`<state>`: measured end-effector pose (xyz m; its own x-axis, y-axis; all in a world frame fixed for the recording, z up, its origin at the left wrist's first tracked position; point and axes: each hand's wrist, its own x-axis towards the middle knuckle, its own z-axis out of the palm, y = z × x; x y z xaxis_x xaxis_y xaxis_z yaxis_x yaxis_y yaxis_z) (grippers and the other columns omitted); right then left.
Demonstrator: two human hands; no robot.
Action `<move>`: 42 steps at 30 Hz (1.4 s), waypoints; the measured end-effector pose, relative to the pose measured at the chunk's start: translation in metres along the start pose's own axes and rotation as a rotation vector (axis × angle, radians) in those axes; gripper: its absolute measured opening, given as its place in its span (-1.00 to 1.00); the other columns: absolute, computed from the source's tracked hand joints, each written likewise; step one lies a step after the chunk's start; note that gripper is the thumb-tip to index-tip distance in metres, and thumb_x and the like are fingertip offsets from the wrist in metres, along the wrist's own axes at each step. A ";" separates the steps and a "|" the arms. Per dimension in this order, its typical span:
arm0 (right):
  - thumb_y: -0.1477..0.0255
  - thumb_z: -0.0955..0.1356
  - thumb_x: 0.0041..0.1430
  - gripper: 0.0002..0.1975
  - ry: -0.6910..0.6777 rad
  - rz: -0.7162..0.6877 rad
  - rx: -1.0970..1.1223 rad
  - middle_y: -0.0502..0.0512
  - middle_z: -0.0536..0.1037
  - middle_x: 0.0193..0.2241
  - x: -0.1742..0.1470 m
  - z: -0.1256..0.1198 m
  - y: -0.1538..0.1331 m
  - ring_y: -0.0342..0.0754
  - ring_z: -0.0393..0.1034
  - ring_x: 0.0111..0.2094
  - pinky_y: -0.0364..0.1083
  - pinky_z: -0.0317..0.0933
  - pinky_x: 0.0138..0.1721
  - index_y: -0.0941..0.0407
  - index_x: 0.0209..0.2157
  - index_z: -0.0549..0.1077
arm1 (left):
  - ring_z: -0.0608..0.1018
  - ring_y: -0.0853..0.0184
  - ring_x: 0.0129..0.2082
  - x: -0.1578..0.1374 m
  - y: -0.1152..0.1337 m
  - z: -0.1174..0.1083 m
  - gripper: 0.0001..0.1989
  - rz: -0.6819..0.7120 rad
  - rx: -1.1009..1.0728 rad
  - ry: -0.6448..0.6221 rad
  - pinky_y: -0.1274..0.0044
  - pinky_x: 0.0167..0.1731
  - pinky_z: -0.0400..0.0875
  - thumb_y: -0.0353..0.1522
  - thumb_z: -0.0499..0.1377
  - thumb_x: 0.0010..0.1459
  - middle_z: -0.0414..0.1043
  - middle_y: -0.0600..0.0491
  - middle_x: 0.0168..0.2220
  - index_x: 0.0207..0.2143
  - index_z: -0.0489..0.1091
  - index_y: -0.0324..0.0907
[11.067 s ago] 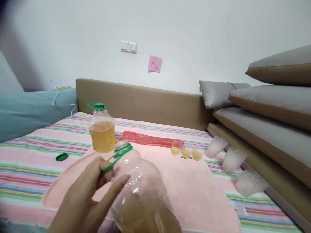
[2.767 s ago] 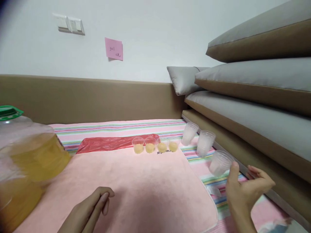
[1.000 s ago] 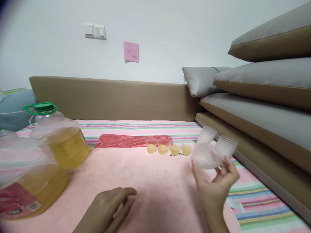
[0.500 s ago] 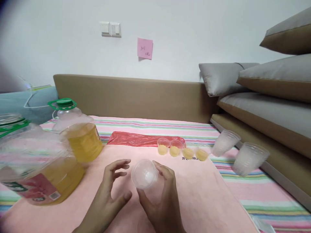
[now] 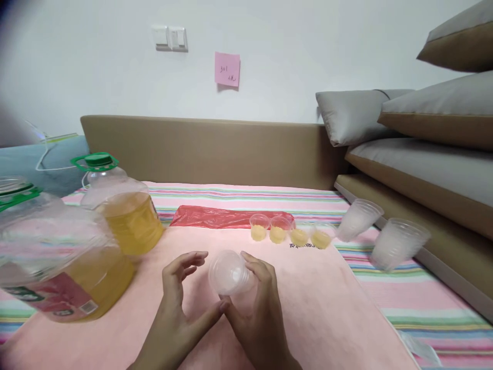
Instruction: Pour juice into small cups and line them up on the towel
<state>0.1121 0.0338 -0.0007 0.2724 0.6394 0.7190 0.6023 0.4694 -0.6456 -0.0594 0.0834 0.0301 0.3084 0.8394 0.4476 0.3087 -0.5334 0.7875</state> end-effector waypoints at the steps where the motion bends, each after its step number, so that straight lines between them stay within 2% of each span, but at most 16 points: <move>1: 0.22 0.43 0.42 -0.47 -0.005 -0.011 0.002 0.22 0.28 0.20 0.001 -0.001 -0.001 0.24 0.22 0.18 0.27 0.25 0.13 0.00 0.26 0.18 | 0.33 0.01 0.26 0.000 -0.001 0.000 -0.23 0.002 0.009 0.001 -0.03 0.22 0.33 -0.08 0.36 0.15 0.17 -0.07 0.23 0.24 -0.01 0.10; 9: 0.39 0.38 0.44 -0.52 -0.060 -0.125 -0.032 0.23 0.27 0.22 0.006 -0.004 -0.006 0.23 0.18 0.20 0.29 0.24 0.14 0.02 0.27 0.16 | 0.30 0.05 0.30 0.005 0.000 -0.009 -0.21 0.035 0.073 -0.034 -0.05 0.27 0.28 -0.08 0.34 0.17 0.12 -0.06 0.27 0.28 -0.05 0.12; 11: 0.42 0.37 0.43 -0.52 -0.068 -0.141 -0.036 0.23 0.28 0.21 0.007 -0.004 -0.006 0.23 0.19 0.19 0.28 0.25 0.12 0.02 0.27 0.16 | 0.28 0.06 0.31 0.008 0.000 -0.015 -0.20 0.098 0.085 -0.082 -0.01 0.28 0.29 -0.12 0.34 0.19 0.10 -0.09 0.29 0.30 -0.07 0.10; 15: 0.49 0.35 0.39 -0.55 -0.139 -0.169 -0.047 0.20 0.28 0.21 0.010 -0.007 -0.005 0.22 0.17 0.18 0.28 0.24 0.13 0.03 0.23 0.20 | 0.19 0.11 0.37 0.013 0.001 -0.030 -0.21 0.334 0.126 -0.257 0.11 0.34 0.24 -0.31 0.31 0.22 0.08 -0.11 0.33 0.33 -0.09 0.05; 17: 0.53 0.33 0.37 -0.55 -0.182 -0.177 -0.056 0.18 0.27 0.22 0.012 -0.010 -0.003 0.21 0.15 0.19 0.28 0.23 0.14 0.03 0.21 0.20 | 0.16 0.14 0.38 0.016 0.000 -0.035 -0.22 0.394 0.148 -0.285 0.15 0.37 0.20 -0.37 0.30 0.22 0.08 -0.10 0.34 0.33 -0.08 0.02; 25: 0.66 0.22 0.27 -0.51 -0.292 -0.239 -0.080 0.18 0.24 0.25 0.012 -0.012 0.000 0.23 0.11 0.18 0.29 0.21 0.11 0.08 0.19 0.20 | 0.14 0.12 0.35 0.017 -0.005 -0.034 -0.24 0.452 0.183 -0.335 0.13 0.32 0.23 -0.45 0.28 0.20 0.12 -0.09 0.31 0.32 -0.04 0.01; 34: 0.72 0.21 0.21 -0.46 -0.316 -0.255 -0.077 0.23 0.24 0.25 0.010 -0.011 0.000 0.28 0.11 0.15 0.31 0.22 0.07 0.11 0.20 0.21 | 0.14 0.17 0.32 0.017 -0.004 -0.036 -0.31 0.482 0.230 -0.330 0.21 0.32 0.22 -0.46 0.26 0.21 0.19 -0.04 0.24 0.28 0.01 -0.03; 42: 0.74 0.19 0.19 -0.45 -0.334 -0.257 -0.091 0.20 0.25 0.25 0.009 -0.010 -0.002 0.27 0.11 0.16 0.30 0.23 0.07 0.10 0.18 0.22 | 0.12 0.14 0.31 0.018 -0.004 -0.035 -0.33 0.507 0.279 -0.336 0.11 0.33 0.17 -0.49 0.23 0.19 0.23 -0.02 0.22 0.26 0.03 -0.02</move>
<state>0.1215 0.0324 0.0095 -0.1440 0.6782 0.7206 0.6867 0.5928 -0.4207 -0.0868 0.1047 0.0500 0.7260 0.4239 0.5415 0.2594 -0.8980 0.3553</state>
